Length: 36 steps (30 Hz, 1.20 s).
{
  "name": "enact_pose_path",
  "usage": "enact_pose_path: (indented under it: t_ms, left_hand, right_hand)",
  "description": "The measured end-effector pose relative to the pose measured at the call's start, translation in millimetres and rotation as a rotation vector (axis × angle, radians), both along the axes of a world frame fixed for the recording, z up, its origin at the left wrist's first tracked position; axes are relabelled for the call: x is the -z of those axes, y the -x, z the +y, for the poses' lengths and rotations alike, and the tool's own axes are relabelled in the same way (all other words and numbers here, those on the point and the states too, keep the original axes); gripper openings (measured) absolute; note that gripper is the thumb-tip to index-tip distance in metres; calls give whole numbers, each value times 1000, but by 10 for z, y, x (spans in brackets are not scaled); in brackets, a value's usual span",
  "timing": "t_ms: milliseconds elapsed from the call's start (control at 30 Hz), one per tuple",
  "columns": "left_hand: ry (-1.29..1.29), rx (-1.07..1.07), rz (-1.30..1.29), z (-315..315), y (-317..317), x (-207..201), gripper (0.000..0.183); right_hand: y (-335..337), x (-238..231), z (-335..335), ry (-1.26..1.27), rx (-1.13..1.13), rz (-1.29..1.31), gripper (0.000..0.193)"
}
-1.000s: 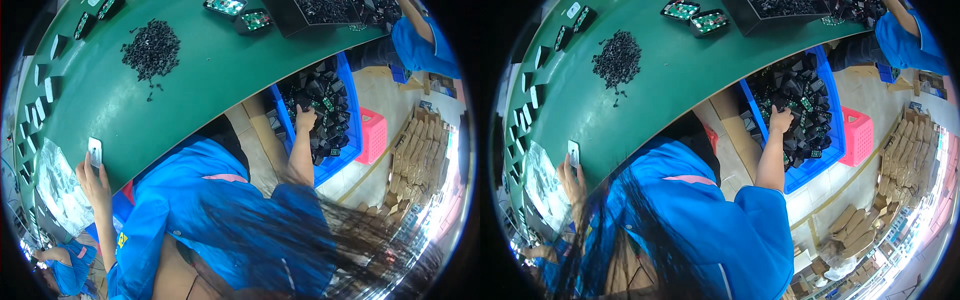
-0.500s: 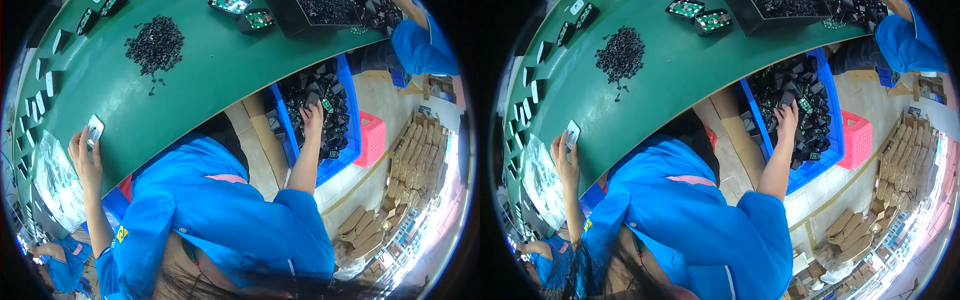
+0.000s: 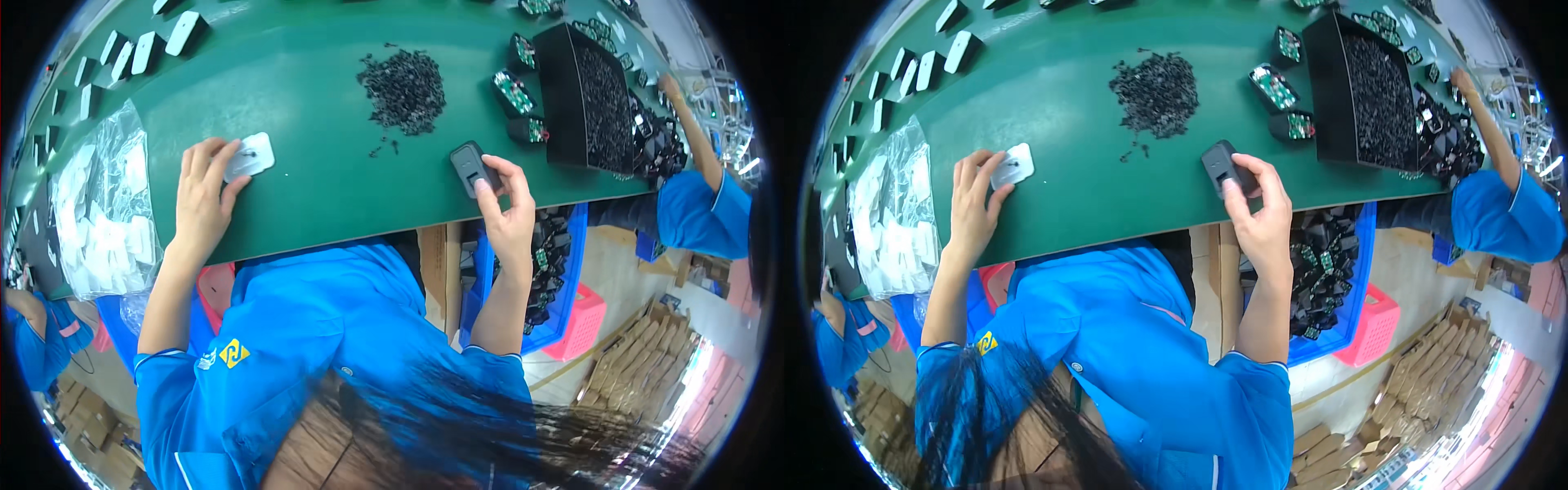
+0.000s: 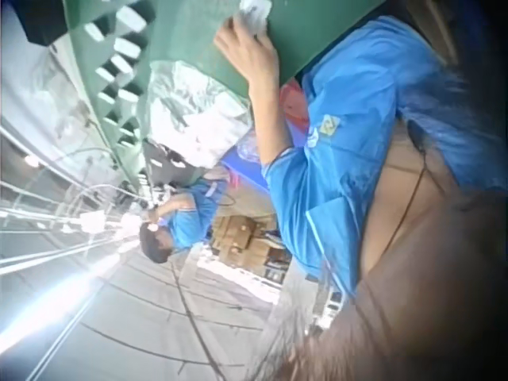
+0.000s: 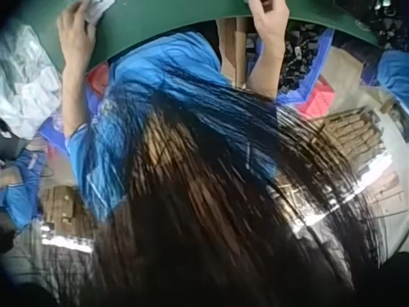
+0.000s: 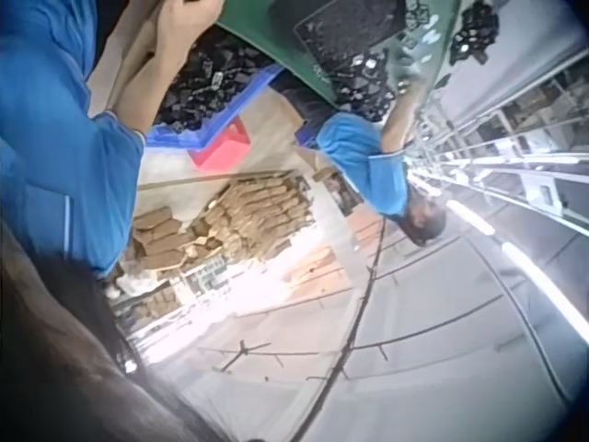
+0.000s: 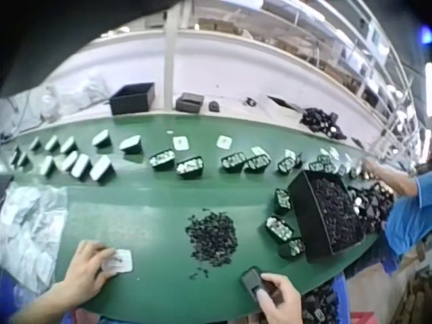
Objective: The person assembles small electronic devices at a green workbench. They pick up white plastic casings and green circuit boards, insert the boards into the casings, and secure them with black screws. The person handles the components one at a time, placing the finished units on the table.
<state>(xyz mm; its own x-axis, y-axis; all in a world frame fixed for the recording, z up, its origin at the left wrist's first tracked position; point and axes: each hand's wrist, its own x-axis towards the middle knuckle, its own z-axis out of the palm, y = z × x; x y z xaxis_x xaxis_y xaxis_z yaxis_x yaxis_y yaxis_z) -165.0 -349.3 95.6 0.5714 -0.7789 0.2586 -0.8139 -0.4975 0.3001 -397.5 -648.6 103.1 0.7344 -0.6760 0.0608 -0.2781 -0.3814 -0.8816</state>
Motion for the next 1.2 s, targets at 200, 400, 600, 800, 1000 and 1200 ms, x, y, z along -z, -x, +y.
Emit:
enact_pose_path:
  t_ms: [200,400,600,800,1000,1200]
  left_hand:
    - [59,98,58,-113,40,-3,47]
    - [64,121,40,-268,81,46,52]
    - [214,99,126,-227,27,118,51]
    - [485,-9,349,-4,-30,160,48]
    - [536,8,406,57,-16,231,46]
    - [512,76,362,37,-12,264,46]
  right_hand:
    - [-110,-67,-52,446,-17,184,29]
    - [-224,-75,50,452,-18,179,38]
    - [-746,-172,553,343,-183,-6,37]
    - [-1283,-279,935,458,-505,-22,40]
    - [-1451,-197,1103,562,-681,-22,39]
    - [-1469,-107,1130,550,-717,-1,40]
